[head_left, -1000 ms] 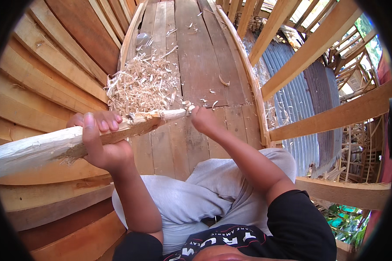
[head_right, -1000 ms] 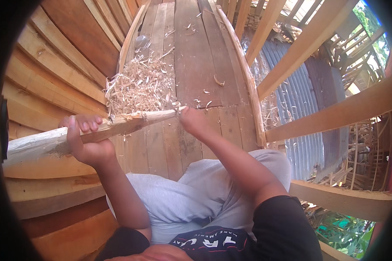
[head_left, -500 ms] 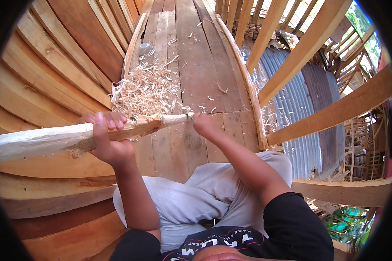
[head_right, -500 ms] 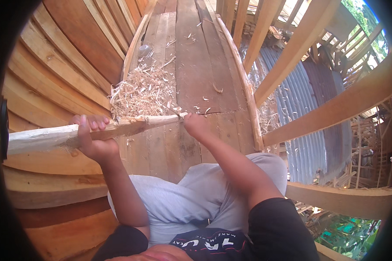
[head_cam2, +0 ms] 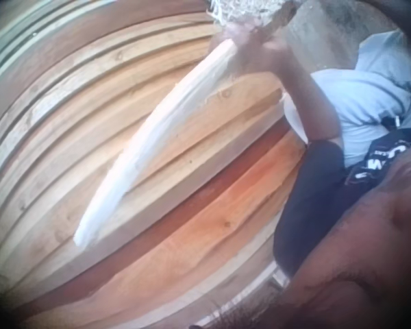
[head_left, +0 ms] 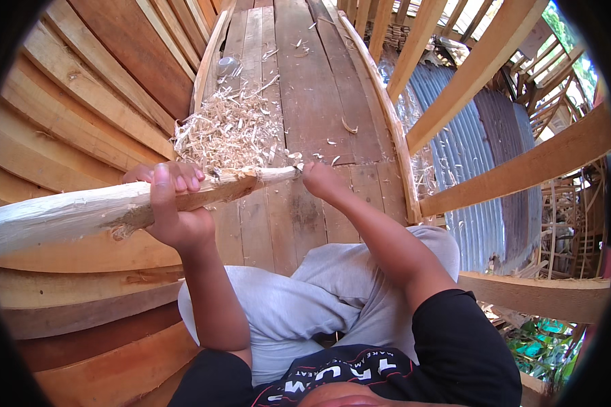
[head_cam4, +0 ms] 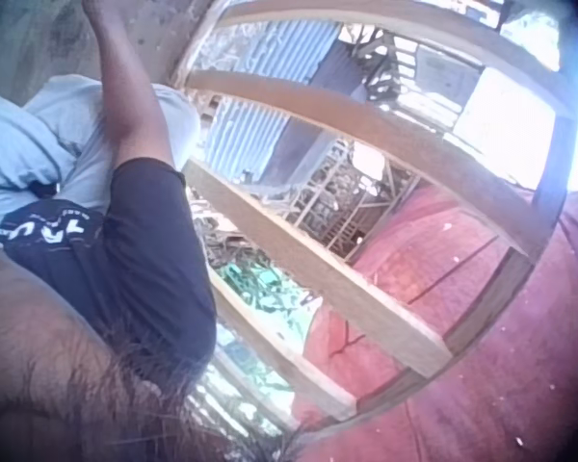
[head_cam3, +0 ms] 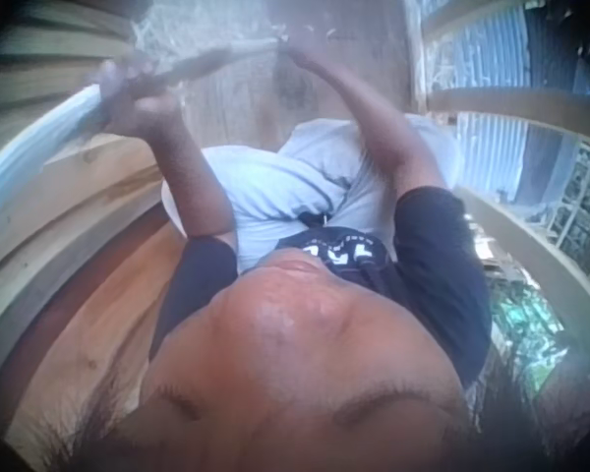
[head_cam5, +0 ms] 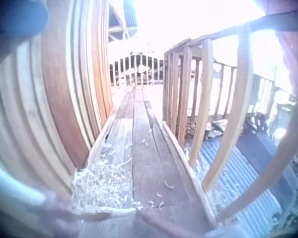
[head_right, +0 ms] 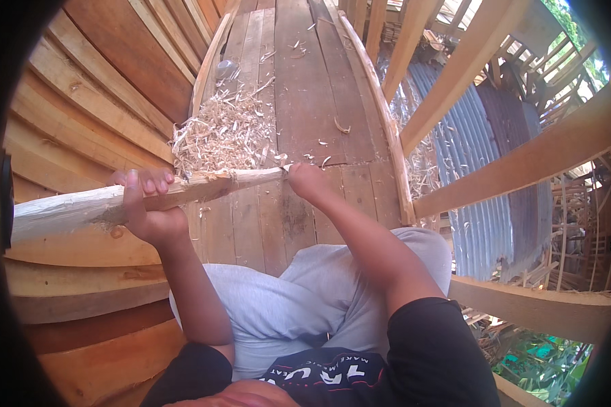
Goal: The person carves a long wooden stick using a knife, peeling away bark and shaping the wood while sitting inside a wooden boat hull. Wood shavings accumulate on the floor as the person continues to shave the stick.
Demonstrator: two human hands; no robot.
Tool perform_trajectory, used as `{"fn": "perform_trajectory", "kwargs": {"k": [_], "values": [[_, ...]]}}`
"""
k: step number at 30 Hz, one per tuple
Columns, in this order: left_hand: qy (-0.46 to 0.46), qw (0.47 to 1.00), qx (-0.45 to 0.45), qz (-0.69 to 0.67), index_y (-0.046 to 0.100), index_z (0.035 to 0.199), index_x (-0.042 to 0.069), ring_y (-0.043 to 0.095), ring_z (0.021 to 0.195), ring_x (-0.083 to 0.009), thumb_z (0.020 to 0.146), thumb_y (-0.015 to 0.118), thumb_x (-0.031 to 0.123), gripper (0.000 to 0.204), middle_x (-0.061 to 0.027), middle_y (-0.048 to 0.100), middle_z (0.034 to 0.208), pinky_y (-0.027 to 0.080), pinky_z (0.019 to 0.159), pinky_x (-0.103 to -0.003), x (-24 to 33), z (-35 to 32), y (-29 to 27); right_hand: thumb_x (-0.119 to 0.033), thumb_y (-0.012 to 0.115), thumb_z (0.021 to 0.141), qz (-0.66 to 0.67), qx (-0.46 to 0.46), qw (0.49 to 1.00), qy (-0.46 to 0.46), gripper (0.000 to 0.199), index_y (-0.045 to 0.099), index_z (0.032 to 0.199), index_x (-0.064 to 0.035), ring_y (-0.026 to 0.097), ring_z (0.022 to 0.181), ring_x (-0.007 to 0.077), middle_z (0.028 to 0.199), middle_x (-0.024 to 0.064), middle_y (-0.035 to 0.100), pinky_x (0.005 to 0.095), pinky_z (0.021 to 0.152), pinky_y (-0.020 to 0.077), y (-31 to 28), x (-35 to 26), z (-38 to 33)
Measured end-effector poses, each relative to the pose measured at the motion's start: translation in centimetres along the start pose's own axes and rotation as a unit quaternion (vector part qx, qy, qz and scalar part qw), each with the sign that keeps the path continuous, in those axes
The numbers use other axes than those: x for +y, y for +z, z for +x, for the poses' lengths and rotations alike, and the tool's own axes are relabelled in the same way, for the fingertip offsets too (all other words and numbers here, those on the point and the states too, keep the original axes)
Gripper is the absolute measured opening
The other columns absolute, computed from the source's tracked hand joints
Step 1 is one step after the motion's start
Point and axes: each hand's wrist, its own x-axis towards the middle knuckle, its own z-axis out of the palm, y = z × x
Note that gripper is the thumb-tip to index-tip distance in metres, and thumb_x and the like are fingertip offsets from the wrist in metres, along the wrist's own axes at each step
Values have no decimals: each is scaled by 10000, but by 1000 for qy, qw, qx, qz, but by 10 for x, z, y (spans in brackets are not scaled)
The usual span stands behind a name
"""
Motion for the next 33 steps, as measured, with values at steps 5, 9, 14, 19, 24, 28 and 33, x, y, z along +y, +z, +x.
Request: {"fn": "perform_trajectory", "kwargs": {"k": [5, 9, 14, 19, 24, 28, 33], "values": [[-1, 997, -70, -17, 440, 891, 116, 447, 523, -138, 836, 551, 41, 144, -34, 462, 615, 439, 560, -320, 0, -4, -6, -265, 293, 938, -59, -43, 995, 71, 481, 662, 957, 44, 600, 1017, 443, 1051, 286, 632, 524, 894, 456, -12, -11, -24], [-1, 997, -78, -17, 438, 891, 110, 451, 523, -139, 826, 543, 24, 151, -38, 464, 611, 439, 558, -324, 7, -4, -14, -248, 302, 933, -69, -80, 989, 102, 460, 653, 1001, 41, 595, 1045, 432, 1085, 286, 621, 517, 897, 461, -31, -27, -54], [-12, 998, -63, -16, 442, 897, 110, 454, 533, -139, 820, 552, 21, 161, -37, 455, 603, 442, 570, -330, 4, -2, 1, -236, 338, 941, -94, -54, 993, 39, 419, 675, 1002, 6, 626, 1019, 390, 1070, 231, 654, 476, 875, 494, 1, 11, -2], [-20, 1000, -9, -5, 451, 872, 122, 453, 531, -135, 830, 569, 54, 142, -17, 448, 601, 442, 577, -330, 1, 8, -20, -264, 317, 949, -34, -54, 996, 64, 452, 653, 1053, 20, 610, 1020, 426, 1092, 277, 624, 521, 891, 465, 4, -3, -7], [-14, 998, -63, -16, 461, 869, 127, 445, 523, -130, 842, 540, 73, 99, -6, 450, 596, 438, 568, -328, 5, 7, -32, -247, 311, 949, -84, -44, 991, 95, 450, 665, 1017, 22, 631, 979, 420, 1064, 262, 643, 520, 877, 473, -10, -8, -38], [-33, 997, -61, -18, 462, 846, 125, 433, 517, -126, 843, 538, 73, 91, -20, 463, 599, 434, 576, -335, 3, 11, -26, -249, 316, 938, -140, -70, 988, 8, 449, 675, 992, 16, 638, 965, 413, 1050, 251, 651, 511, 833, 499, -5, -3, -16], [-25, 999, -41, -16, 455, 842, 120, 431, 517, -125, 836, 546, 58, 110, -21, 459, 597, 433, 576, -336, -2, 10, -25, -221, 365, 915, -90, -39, 994, 41, 399, 678, 997, 12, 643, 957, 410, 1043, 241, 657, 512, 812, 509, -4, -12, -3]]}}
